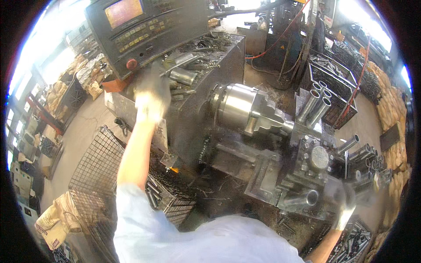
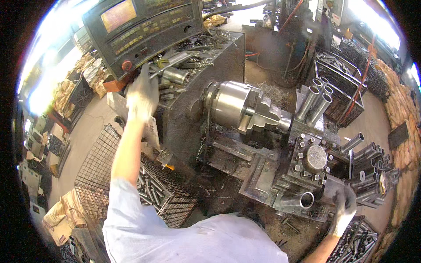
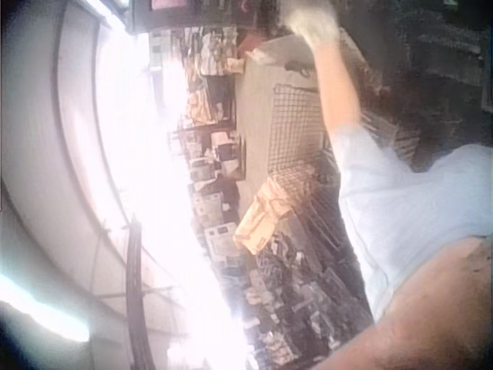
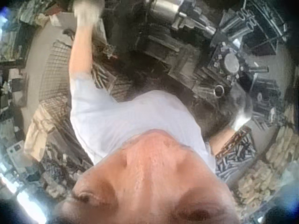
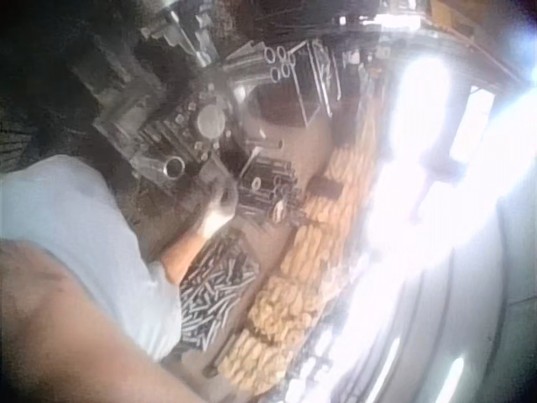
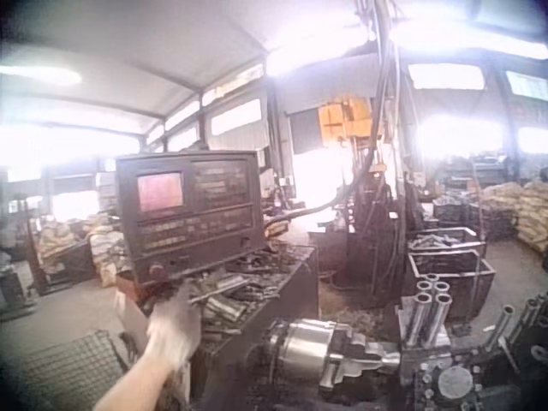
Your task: The person repeatedly picks up metal tubes from a wire basket, inserts them into a lathe chuck, and removes them after a brief machine cycle. The person handles the tubes one at a time and places them back into the basket after each operation.
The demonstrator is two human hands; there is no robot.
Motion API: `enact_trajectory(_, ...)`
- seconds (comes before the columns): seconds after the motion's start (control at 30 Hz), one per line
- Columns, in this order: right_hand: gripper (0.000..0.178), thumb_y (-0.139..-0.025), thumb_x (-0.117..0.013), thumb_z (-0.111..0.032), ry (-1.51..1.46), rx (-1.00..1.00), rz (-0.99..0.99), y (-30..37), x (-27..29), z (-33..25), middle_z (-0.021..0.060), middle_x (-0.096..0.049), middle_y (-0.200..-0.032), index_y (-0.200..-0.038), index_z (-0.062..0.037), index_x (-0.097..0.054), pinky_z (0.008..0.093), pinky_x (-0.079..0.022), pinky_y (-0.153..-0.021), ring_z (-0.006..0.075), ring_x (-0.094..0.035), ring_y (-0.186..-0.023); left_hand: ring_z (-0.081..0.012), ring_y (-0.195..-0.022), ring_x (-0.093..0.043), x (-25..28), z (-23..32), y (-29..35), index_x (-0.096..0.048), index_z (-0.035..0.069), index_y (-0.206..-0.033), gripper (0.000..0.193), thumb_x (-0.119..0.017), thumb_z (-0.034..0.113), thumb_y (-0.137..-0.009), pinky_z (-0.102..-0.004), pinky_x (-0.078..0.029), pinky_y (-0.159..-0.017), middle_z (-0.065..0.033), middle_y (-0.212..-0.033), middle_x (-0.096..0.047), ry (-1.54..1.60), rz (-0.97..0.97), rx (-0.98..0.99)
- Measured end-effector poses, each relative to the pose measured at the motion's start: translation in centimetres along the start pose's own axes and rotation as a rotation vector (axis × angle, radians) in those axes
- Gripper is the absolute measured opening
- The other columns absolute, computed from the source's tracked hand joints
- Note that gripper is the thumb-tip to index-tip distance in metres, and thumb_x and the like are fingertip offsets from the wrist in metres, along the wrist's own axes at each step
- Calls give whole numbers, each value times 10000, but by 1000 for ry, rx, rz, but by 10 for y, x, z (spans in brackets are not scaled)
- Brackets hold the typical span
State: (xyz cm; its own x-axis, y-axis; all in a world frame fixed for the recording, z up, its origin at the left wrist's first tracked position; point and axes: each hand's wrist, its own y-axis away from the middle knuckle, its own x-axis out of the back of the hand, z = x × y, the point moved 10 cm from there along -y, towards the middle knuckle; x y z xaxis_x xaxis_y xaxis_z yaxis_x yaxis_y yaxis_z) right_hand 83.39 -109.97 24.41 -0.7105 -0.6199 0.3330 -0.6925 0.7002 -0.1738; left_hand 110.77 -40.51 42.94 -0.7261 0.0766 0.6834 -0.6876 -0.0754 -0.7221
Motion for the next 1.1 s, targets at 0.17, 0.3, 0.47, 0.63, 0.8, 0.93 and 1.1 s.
enact_trajectory(0.17,360,-927,-667,-24,214,75,-124,61,22,39,134,-767,-1141,-1278,52,-698,341,-548,-977,210,-712,-1038,-355,-1212,-721,-74,-54,-91,-139,10,-1700,873,-516,482,-1069,-513,-547,-1021,-287,-1332,-698,-301,-452,246)
enact_trajectory(0.3,365,-900,-716,-53,281,24,-126,87,40,52,145,-782,-1101,-1253,40,-712,329,-562,-941,189,-720,-1005,-352,-1219,-720,-51,-19,-93,-261,34,-1676,790,-557,441,-1067,-477,-564,-1015,-267,-1374,-686,-218,-307,175)
enact_trajectory(0.47,370,-869,-759,-86,338,35,-273,98,10,61,90,-792,-1006,-1227,6,-735,299,-573,-881,141,-724,-936,-397,-986,-757,52,123,104,-698,-53,-1249,333,-750,24,-930,-462,-618,-870,-266,-1161,-745,520,346,-307)
enact_trajectory(0.63,730,-795,-821,-138,164,21,-471,83,-57,69,131,-768,-1221,-1471,-13,-575,302,-577,-899,163,-728,-978,-313,-915,-784,-38,192,423,-770,65,-1119,289,-821,222,-881,-406,-624,-783,-187,-1031,-787,802,-733,-49)
enact_trajectory(0.8,760,-759,-890,-301,350,147,-695,77,-137,55,221,-779,-1026,-1394,-2,-598,415,-600,-781,324,-781,-886,-446,-1124,-696,-35,140,615,-687,121,-1273,442,-613,462,-1002,-517,-563,-955,-221,-1242,-727,419,-1385,313)
enact_trajectory(0.93,236,-875,-806,-226,206,368,-659,133,-163,19,123,-721,-773,-956,-22,-720,380,-568,-657,253,-707,-677,-404,-1078,-725,25,97,650,-682,117,-1319,483,-660,454,-973,-485,-588,-890,-201,-1188,-749,396,-1120,406)
enact_trajectory(1.1,344,-842,-828,-199,399,548,-1282,359,-244,25,124,-774,-886,-1076,20,-706,319,-578,-715,169,-728,-773,-421,-1150,-695,133,20,751,-650,127,-1386,489,-624,422,-997,-513,-561,-965,-224,-1252,-719,371,-959,821)
